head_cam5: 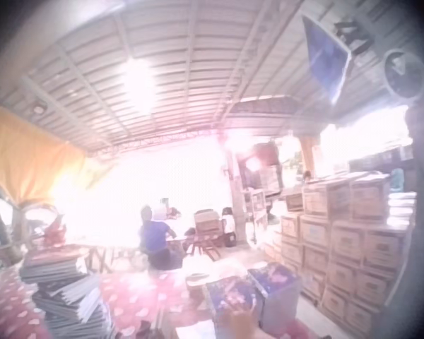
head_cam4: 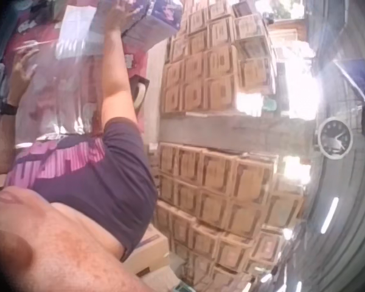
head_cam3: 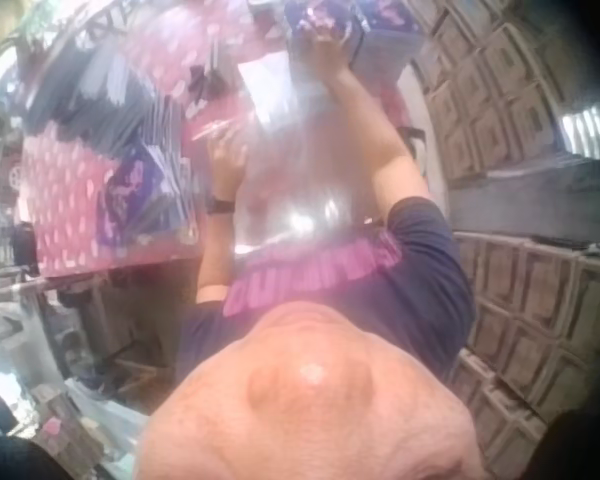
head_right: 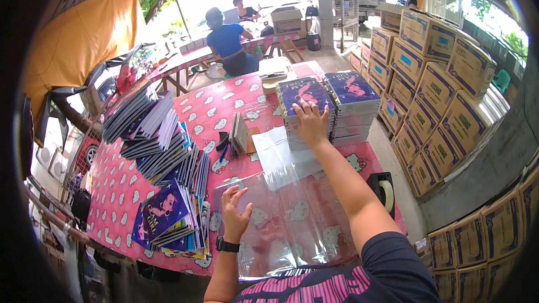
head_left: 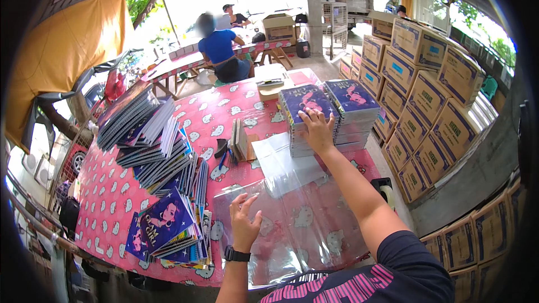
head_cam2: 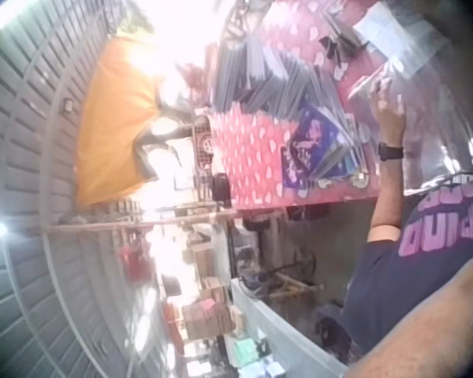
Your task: The person places individual notebooks into clear plastic bags, folds the bags, and secures them with adhesive tape.
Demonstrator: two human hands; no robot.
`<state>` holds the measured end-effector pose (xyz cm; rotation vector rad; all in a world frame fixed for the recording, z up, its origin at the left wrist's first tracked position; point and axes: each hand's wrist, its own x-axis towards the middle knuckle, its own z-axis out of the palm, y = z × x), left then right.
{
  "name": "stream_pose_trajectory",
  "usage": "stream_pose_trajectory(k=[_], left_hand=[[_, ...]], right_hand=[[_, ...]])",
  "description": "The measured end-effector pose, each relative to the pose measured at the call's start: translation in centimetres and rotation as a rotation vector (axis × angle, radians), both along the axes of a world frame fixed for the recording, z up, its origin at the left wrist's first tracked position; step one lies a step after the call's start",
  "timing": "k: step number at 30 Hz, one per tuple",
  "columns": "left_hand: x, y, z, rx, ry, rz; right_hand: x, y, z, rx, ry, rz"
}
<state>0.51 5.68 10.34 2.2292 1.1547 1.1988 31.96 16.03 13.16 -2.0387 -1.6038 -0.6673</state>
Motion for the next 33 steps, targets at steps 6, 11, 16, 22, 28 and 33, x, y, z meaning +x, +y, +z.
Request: stream_pose_trajectory(k=[6, 11, 16, 22, 28, 33], left_hand=[[-3.2, -3.6, 1.3, -0.107, -0.119, -0.056], [-12.0, -5.0, 4.3, 0.337, -0.171, 0.388], [-26.1, -4.5, 3.5, 0.153, -0.304, 0.963], [-24.5, -4.6, 1.3, 0.222, 0.123, 0.876], [-19.0, -4.8, -2.7, 0.467, 0.542, 0.766], [-17.0, -4.7, 2.2, 0.533, 0.333, 0.551]], right_hand=[[-0.7, 3.5, -0.4, -0.042, -0.063, -0.055], [-8.4, -2.1, -1.5, 0.034, 0.528, 0.515], [-28.5, -5.6, -4.1, -0.985, 1.802, 0.9], [-36.5, -3.4, -3.7, -1.001, 1.834, 0.725], [-35.9, -8.3, -2.0, -0.86, 2.142, 0.753], [-30.2, -12.5, 0.7, -0.84, 2.333, 0.829]])
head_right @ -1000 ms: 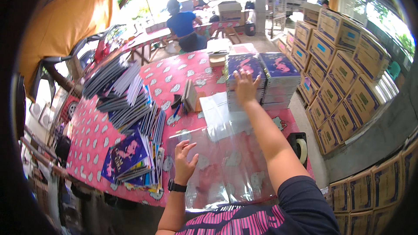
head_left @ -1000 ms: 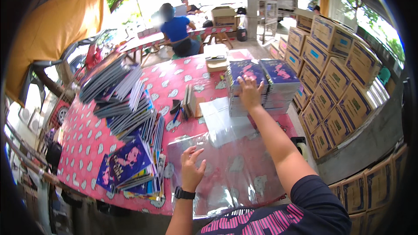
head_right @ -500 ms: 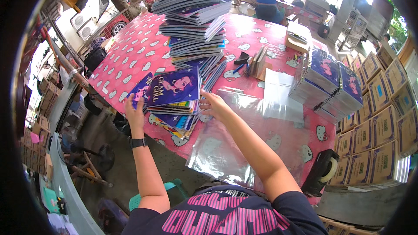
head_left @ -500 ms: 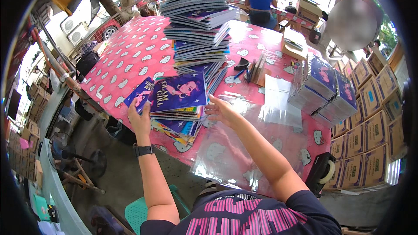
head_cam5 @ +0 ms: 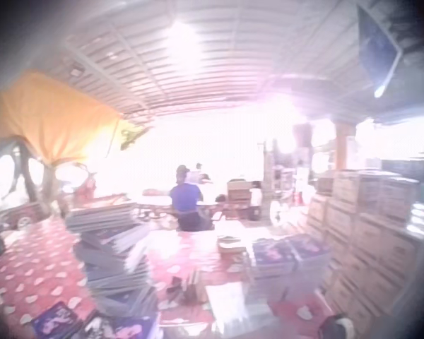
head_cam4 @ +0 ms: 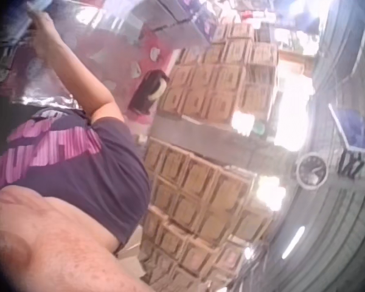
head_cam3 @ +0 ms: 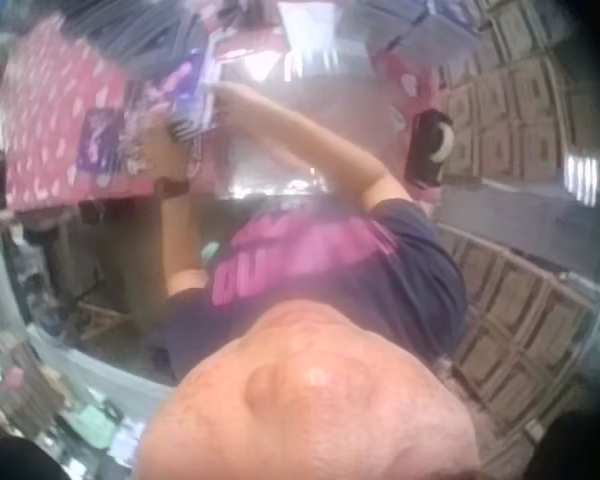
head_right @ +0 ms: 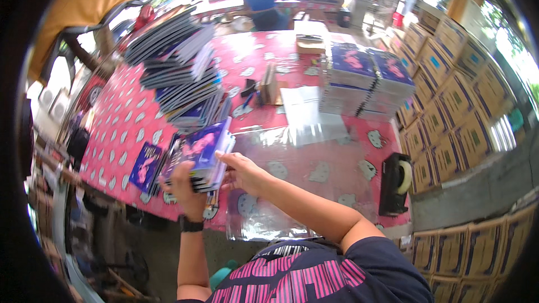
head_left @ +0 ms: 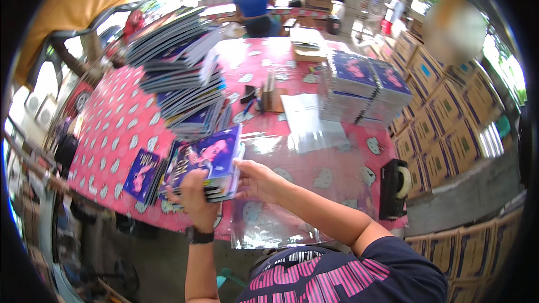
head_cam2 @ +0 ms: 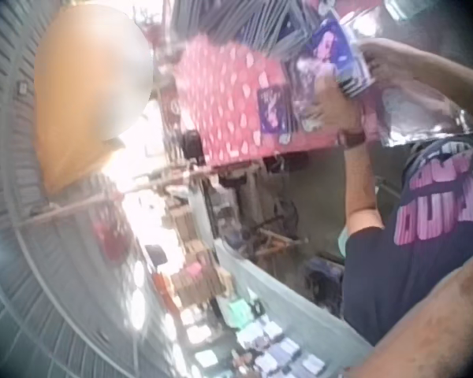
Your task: The person places individual notebooks into clear plastic bags, folds the bags, and secures them with adhesive tape.
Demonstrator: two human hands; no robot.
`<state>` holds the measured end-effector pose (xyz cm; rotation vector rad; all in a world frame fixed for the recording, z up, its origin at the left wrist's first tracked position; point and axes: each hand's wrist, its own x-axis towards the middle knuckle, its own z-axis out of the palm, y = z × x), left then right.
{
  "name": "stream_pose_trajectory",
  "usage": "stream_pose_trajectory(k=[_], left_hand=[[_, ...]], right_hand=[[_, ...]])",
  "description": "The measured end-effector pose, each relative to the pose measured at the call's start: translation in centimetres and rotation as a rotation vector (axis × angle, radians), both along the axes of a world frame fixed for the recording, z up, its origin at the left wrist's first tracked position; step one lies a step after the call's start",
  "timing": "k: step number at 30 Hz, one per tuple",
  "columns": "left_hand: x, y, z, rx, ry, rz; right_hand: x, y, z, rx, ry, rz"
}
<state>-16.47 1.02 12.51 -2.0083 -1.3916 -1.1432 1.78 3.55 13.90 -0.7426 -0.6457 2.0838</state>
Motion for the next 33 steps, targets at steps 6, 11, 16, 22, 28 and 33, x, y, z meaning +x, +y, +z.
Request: stream_pose_trajectory(k=[6, 11, 16, 22, 28, 33], left_hand=[[2.8, -0.8, 3.8, -0.382, -0.917, -0.592], [10.0, -0.3, -0.9, -0.983, -1.227, -0.907], [13.0, -0.6, -9.7, -1.179, -0.999, -0.989], [13.6, -1.4, -12.7, -1.224, -0.853, -0.893], [13.2, -2.7, -10.7, -1.269, -0.908, -0.875], [13.6, -2.5, -13.2, -1.151, -0.996, -0.837]], right_hand=[[11.5, -2.7, 0.4, 0.965, -0.789, -0.476], [15.9, -6.2, -1.2, 0.732, -0.683, -0.387], [19.4, -9.4, -8.1, 0.573, -0.611, -0.472], [18.9, -10.6, -12.4, 0.56, -0.8, -0.455], [18.2, -10.6, -14.5, 0.629, -0.831, -0.47], [18.2, -9.6, -13.1, 0.461, -0.647, -0.404]])
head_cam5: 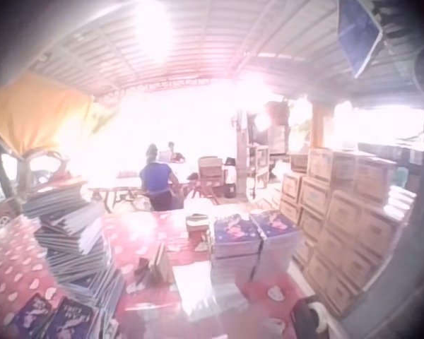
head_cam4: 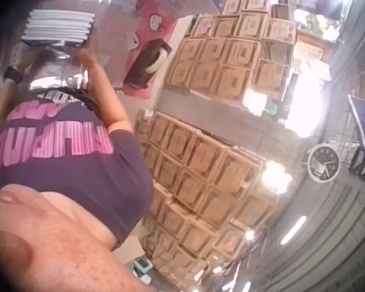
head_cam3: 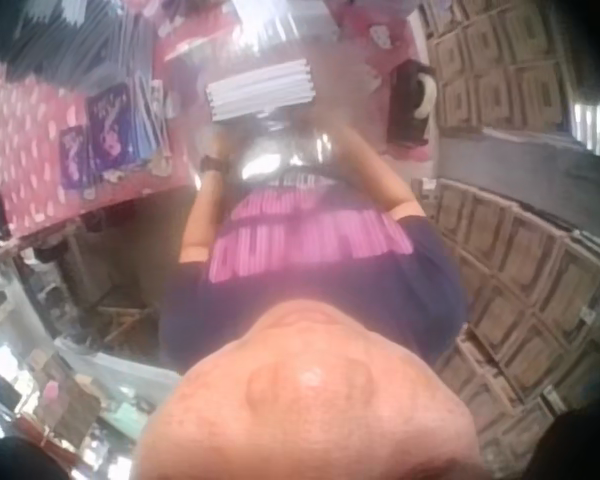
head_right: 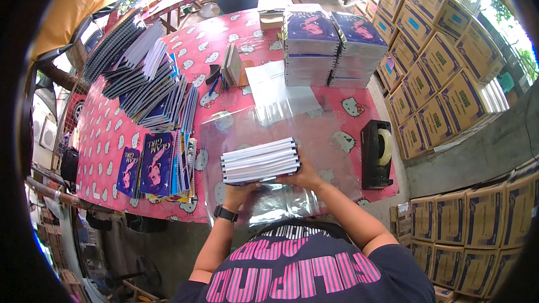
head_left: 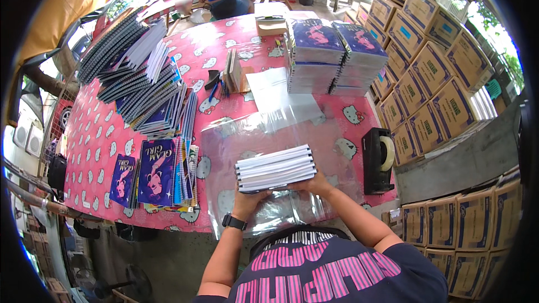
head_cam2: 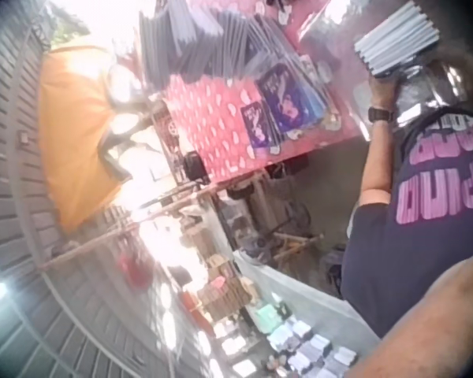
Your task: The person places individual notebooks into clear plastic bags, folds the bags, and secures them with adhesive tape.
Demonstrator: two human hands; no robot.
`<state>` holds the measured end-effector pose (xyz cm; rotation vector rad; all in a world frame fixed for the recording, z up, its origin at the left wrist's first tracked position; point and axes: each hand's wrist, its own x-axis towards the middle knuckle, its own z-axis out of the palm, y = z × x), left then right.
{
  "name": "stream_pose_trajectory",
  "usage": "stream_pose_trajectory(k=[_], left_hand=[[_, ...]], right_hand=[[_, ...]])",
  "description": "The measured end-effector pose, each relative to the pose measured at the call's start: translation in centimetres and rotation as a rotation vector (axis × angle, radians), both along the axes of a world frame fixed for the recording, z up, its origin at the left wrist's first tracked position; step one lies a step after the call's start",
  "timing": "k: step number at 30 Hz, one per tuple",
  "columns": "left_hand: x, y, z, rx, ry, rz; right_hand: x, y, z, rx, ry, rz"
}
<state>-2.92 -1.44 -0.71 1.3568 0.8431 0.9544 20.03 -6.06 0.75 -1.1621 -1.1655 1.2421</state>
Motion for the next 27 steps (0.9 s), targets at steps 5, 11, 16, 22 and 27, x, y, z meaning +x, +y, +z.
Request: stream_pose_trajectory(k=[5, 11, 16, 22, 27], left_hand=[[1.6, 3.3, 3.1, -0.193, -0.08, 0.021], [3.2, 6.4, 3.2, -0.642, 0.061, 0.006], [3.5, 7.3, 2.7, -0.626, 0.161, -0.029], [3.4, 7.9, 1.7, -0.426, 0.557, -0.007], [1.1, 9.5, -2.7, -0.26, 0.671, 0.052]], right_hand=[[1.5, 3.0, 2.3, 0.073, -0.222, -0.11], [8.9, 2.9, -3.2, -0.229, -1.346, -0.53], [11.2, 1.7, -6.8, -0.112, -1.487, -0.625], [10.8, 2.3, -5.8, -0.008, -1.416, -0.654], [11.3, 2.6, -4.4, 0.053, -1.197, -0.691]])
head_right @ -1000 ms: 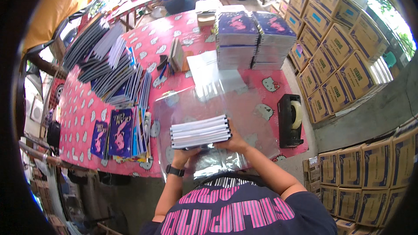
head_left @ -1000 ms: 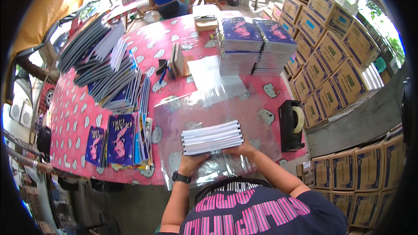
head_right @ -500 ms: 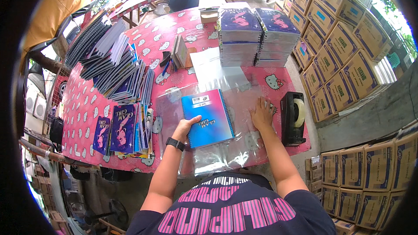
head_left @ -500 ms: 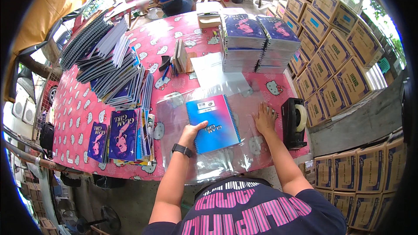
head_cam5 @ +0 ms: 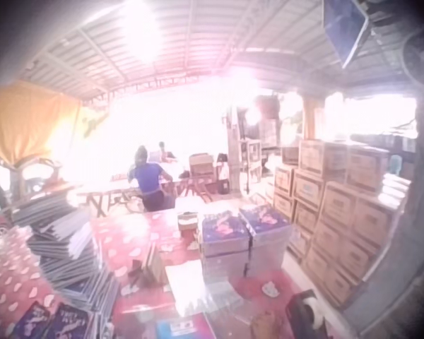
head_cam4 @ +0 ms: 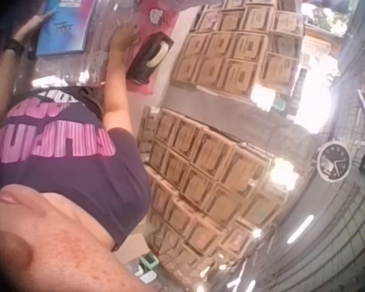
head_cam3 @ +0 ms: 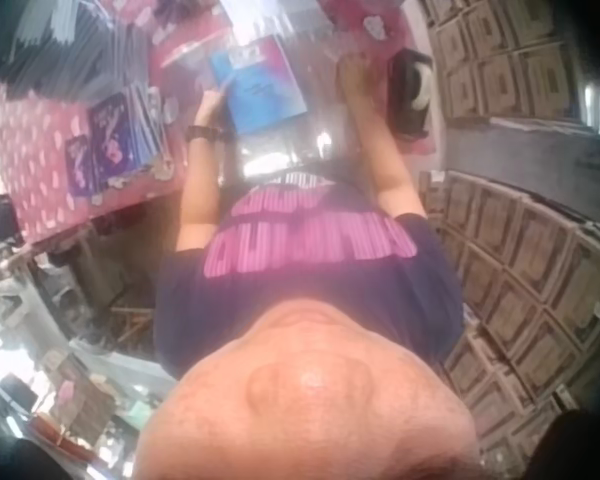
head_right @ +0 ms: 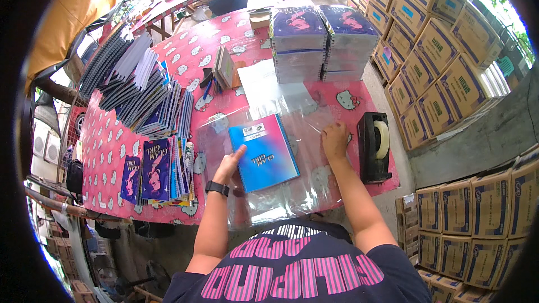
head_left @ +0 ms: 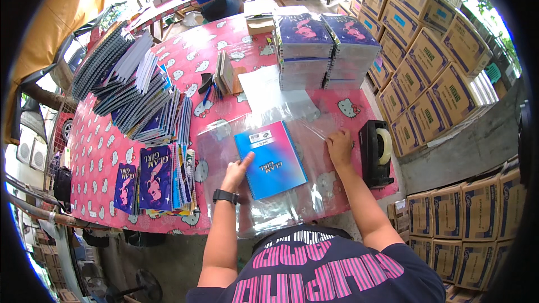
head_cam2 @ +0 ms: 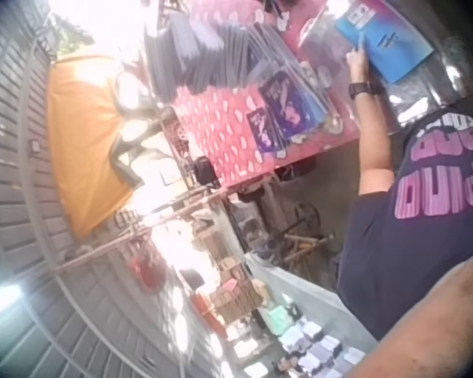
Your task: The person places individual notebooks into clear plastic bags, folds the bags, and secures them with adhesive tape.
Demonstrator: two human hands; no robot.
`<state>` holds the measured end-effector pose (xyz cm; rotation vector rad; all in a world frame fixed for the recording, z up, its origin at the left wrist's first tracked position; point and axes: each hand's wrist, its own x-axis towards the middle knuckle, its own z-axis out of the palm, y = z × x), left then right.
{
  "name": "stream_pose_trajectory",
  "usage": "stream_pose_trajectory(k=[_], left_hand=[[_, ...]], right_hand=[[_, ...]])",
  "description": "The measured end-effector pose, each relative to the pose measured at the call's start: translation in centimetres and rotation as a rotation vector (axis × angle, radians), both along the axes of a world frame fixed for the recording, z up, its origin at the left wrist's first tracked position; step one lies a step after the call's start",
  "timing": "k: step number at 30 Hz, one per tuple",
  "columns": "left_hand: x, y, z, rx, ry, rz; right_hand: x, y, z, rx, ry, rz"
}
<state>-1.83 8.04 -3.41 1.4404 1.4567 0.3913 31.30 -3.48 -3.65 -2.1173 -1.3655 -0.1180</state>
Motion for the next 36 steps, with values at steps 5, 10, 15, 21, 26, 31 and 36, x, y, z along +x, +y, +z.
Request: stream_pose_trajectory(k=[5, 10, 15, 21, 26, 31, 36], left_hand=[[-1.2, 0.4, -0.6, -0.088, -0.174, 0.014], [-0.2, 0.4, 0.5, -0.005, 0.152, -0.128], [1.8, -3.3, 2.0, 0.061, -0.363, 0.224], [4.1, -5.2, 6.8, 0.059, -0.38, 0.081], [3.3, -4.9, 2.5, 0.209, -0.114, 0.065], [3.7, -5.1, 2.5, 0.178, -0.195, 0.064], [3.0, -5.0, 2.5, 0.138, -0.168, 0.093]], right_hand=[[-1.1, -3.6, 4.3, -0.29, 0.241, -0.185], [0.0, -6.1, 8.1, -0.536, 0.645, 0.072], [-8.8, -2.9, 13.8, -0.388, 0.468, 0.469], [-19.1, -0.6, 9.4, -0.717, 0.067, 0.569], [-16.3, -5.8, 14.8, -0.246, -0.024, 0.699], [-12.5, -11.9, 9.5, -0.573, 0.307, 0.468], [-10.6, -9.9, 13.0, -0.702, 0.884, 1.012]])
